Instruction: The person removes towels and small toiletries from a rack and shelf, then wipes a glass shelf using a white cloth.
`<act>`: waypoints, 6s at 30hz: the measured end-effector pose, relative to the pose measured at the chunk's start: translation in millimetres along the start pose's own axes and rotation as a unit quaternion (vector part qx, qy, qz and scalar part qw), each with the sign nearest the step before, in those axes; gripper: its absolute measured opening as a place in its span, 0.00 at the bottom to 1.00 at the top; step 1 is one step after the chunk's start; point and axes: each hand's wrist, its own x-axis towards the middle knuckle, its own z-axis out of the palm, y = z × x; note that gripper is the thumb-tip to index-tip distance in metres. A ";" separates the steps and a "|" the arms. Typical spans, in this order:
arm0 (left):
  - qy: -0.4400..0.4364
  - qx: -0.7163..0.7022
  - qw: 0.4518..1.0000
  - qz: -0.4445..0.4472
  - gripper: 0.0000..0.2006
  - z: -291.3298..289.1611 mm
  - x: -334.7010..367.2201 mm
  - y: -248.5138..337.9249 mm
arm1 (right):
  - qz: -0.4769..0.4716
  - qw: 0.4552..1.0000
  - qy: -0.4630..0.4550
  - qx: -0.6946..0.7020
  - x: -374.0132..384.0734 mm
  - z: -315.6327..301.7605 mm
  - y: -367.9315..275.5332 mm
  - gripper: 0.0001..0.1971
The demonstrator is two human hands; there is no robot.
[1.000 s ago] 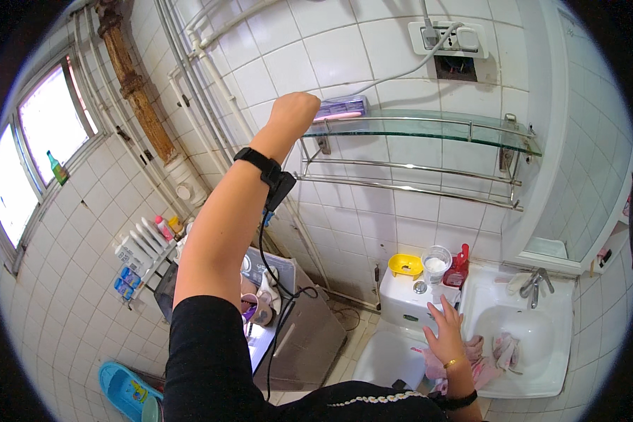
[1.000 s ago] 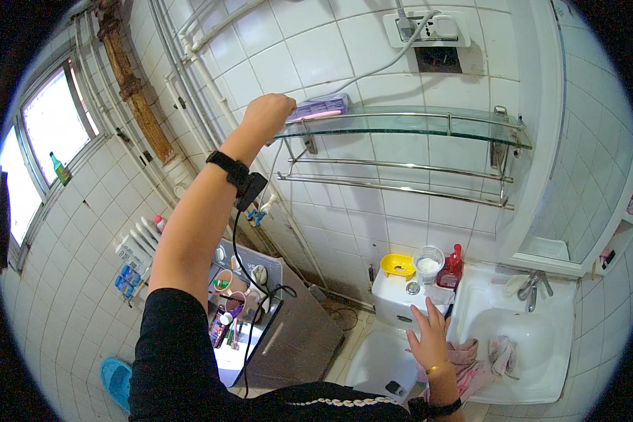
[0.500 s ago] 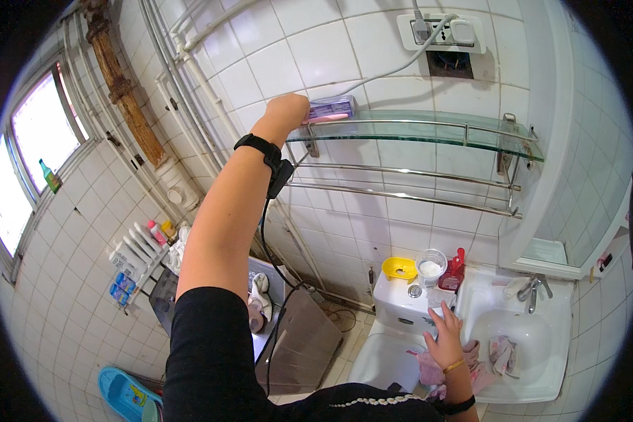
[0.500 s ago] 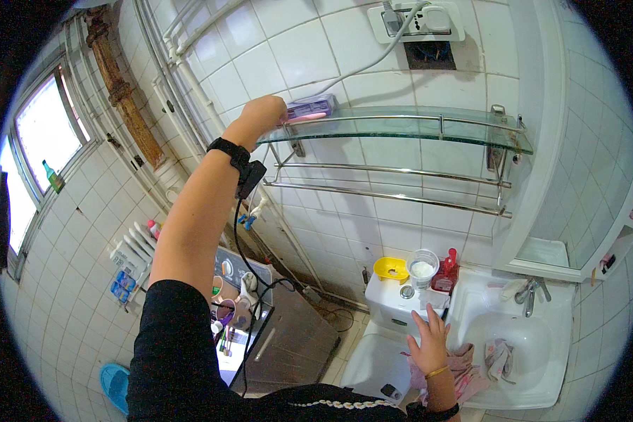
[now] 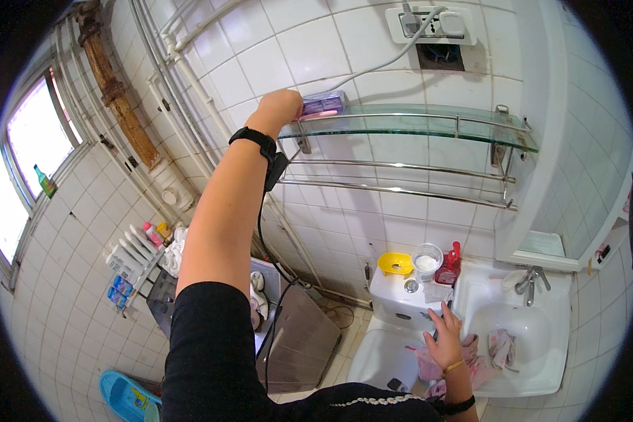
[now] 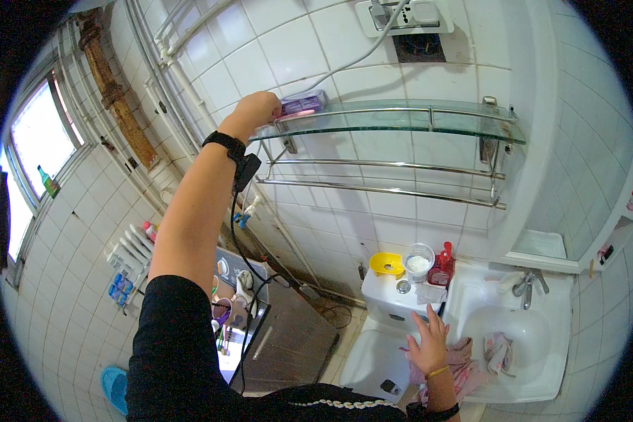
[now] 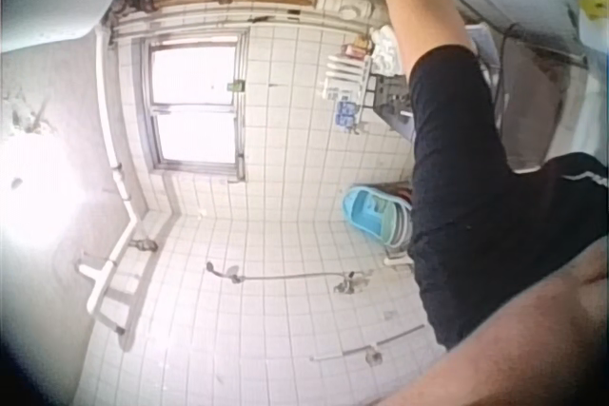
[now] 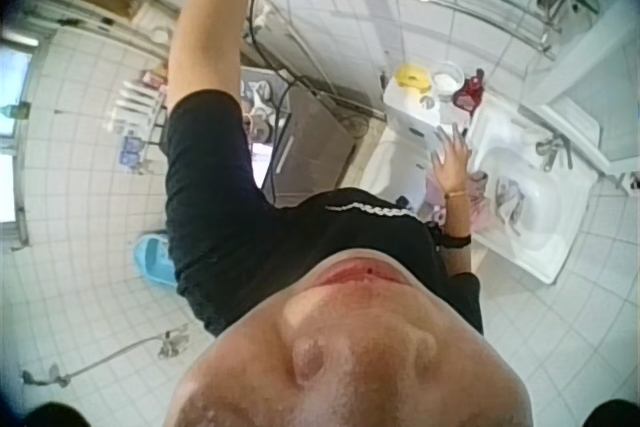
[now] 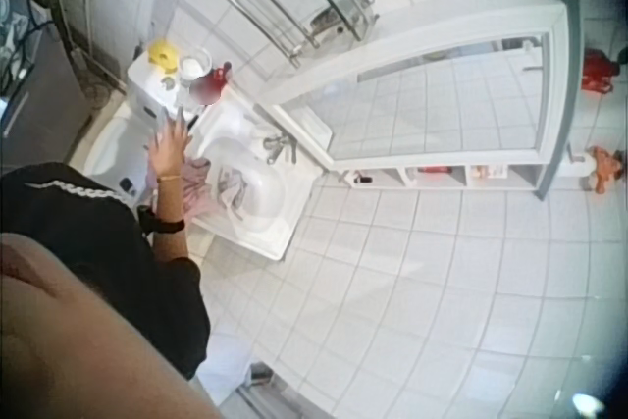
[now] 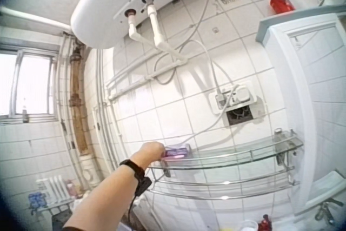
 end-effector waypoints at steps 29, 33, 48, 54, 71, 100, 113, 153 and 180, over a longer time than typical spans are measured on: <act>0.171 -0.215 0.961 -0.024 0.13 -139.7 -373.8 12.2 | -0.147 0.989 -0.013 -0.031 -19.5 77.8 -119.7 0.40; 0.148 -0.242 0.955 -0.083 0.13 -103.0 -504.3 -13.3 | -0.206 0.977 -0.037 -0.030 -9.7 120.5 -163.4 0.40; -0.006 -0.286 0.865 -0.413 0.11 141.8 -895.8 -134.2 | -0.251 0.957 -0.123 -0.080 -35.8 242.7 -320.3 0.41; -0.140 -0.246 0.871 -0.400 0.10 287.7 -961.5 -140.5 | -0.244 0.956 -0.121 -0.109 -62.0 252.4 -363.0 0.40; -0.152 -0.169 0.918 -0.326 0.10 365.7 -957.2 -132.7 | -0.167 0.972 -0.094 -0.137 -110.9 227.9 -377.5 0.42; 0.199 -0.262 0.944 -0.022 0.09 -84.2 -569.4 41.0 | -0.157 0.985 -0.044 -0.052 -85.2 79.5 -231.0 0.40; 0.212 0.013 0.975 0.062 0.09 -100.9 -271.6 38.3 | -0.104 0.994 -0.001 -0.015 -56.4 28.7 -105.5 0.41; -0.007 0.171 0.982 0.075 0.16 -12.5 28.3 38.8 | 0.013 1.000 -0.019 -0.021 18.6 13.3 28.4 0.43; 0.105 0.097 0.985 0.100 0.27 -114.4 -92.6 2.8 | -0.010 1.000 -0.016 -0.023 -26.1 16.9 -40.9 0.41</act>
